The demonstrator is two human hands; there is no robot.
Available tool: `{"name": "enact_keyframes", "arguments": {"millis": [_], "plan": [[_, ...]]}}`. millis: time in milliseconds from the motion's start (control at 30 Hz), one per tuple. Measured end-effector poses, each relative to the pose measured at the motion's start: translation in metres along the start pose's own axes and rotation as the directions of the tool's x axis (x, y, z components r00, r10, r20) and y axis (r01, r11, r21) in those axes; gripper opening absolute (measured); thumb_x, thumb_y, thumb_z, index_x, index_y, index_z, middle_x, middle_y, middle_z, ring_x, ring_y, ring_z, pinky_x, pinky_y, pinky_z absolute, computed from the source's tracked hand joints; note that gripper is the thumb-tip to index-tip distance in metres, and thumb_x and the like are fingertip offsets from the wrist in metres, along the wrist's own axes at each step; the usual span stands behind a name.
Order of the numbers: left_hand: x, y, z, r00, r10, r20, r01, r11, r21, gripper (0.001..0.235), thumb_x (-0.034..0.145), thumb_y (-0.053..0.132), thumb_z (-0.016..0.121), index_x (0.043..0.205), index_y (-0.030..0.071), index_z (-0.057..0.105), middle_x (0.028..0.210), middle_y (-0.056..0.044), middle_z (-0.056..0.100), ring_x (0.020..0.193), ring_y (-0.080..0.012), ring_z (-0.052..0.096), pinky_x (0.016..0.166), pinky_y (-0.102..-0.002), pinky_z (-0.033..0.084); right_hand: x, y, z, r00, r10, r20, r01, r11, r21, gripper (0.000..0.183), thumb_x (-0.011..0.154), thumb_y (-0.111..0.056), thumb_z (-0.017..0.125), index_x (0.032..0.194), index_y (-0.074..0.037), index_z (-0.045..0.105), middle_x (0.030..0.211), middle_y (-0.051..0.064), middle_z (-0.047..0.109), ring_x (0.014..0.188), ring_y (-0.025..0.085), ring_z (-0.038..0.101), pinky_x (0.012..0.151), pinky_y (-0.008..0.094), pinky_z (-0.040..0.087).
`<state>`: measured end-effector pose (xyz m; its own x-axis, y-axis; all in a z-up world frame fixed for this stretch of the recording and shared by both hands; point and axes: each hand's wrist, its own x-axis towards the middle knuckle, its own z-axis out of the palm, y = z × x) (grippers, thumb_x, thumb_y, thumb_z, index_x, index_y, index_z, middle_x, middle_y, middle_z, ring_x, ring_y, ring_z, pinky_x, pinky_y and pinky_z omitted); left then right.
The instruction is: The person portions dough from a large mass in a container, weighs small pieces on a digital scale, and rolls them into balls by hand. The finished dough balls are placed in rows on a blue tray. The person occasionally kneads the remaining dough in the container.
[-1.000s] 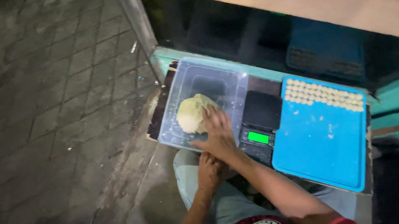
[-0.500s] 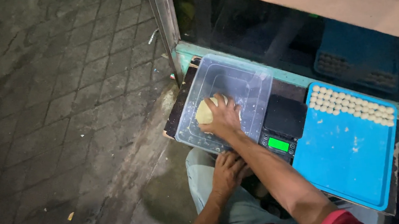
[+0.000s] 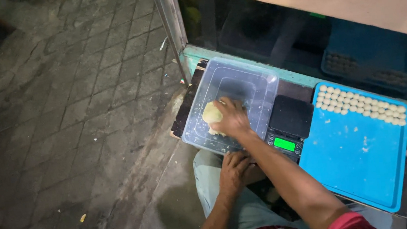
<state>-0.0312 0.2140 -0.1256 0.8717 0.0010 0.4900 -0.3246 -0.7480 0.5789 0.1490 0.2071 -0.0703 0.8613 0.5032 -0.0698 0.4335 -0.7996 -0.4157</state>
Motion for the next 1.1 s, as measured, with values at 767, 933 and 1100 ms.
{"name": "enact_keyframes", "arguments": {"millis": [767, 933, 1100], "plan": [[0.007, 0.008, -0.001, 0.987, -0.134, 0.090, 0.140, 0.987, -0.072, 0.024, 0.095, 0.012, 0.071, 0.118, 0.007, 0.074, 0.126, -0.014, 0.067, 0.124, -0.0334, 0.058, 0.116, -0.057, 0.034, 0.033, 0.000, -0.007, 0.960, -0.042, 0.277, 0.134, 0.936, -0.325, 0.106, 0.068, -0.066, 0.082, 0.155, -0.025, 0.039, 0.149, 0.008, 0.048, 0.125, 0.042, 0.051, 0.091, 0.048, 0.055], [0.006, 0.009, 0.001, 0.989, -0.124, 0.076, 0.131, 0.988, -0.082, 0.024, 0.094, 0.010, 0.074, 0.117, 0.009, 0.072, 0.124, -0.013, 0.066, 0.119, -0.0323, 0.059, 0.113, -0.054, 0.036, 0.034, 0.006, 0.008, 0.981, -0.085, 0.175, 0.141, 0.931, -0.337, 0.095, 0.070, -0.065, 0.079, 0.148, -0.019, 0.049, 0.137, 0.013, 0.058, 0.116, 0.039, 0.060, 0.081, 0.046, 0.058], [0.003, 0.010, 0.006, 0.994, -0.104, 0.028, 0.106, 0.992, -0.061, 0.016, 0.095, 0.009, 0.072, 0.110, 0.006, 0.077, 0.121, -0.015, 0.068, 0.116, -0.0318, 0.060, 0.108, -0.047, 0.042, 0.035, 0.008, -0.005, 0.980, -0.099, 0.171, 0.146, 0.946, -0.291, 0.074, 0.082, -0.060, 0.069, 0.140, -0.015, 0.056, 0.119, 0.016, 0.064, 0.101, 0.034, 0.069, 0.075, 0.044, 0.059]]}}
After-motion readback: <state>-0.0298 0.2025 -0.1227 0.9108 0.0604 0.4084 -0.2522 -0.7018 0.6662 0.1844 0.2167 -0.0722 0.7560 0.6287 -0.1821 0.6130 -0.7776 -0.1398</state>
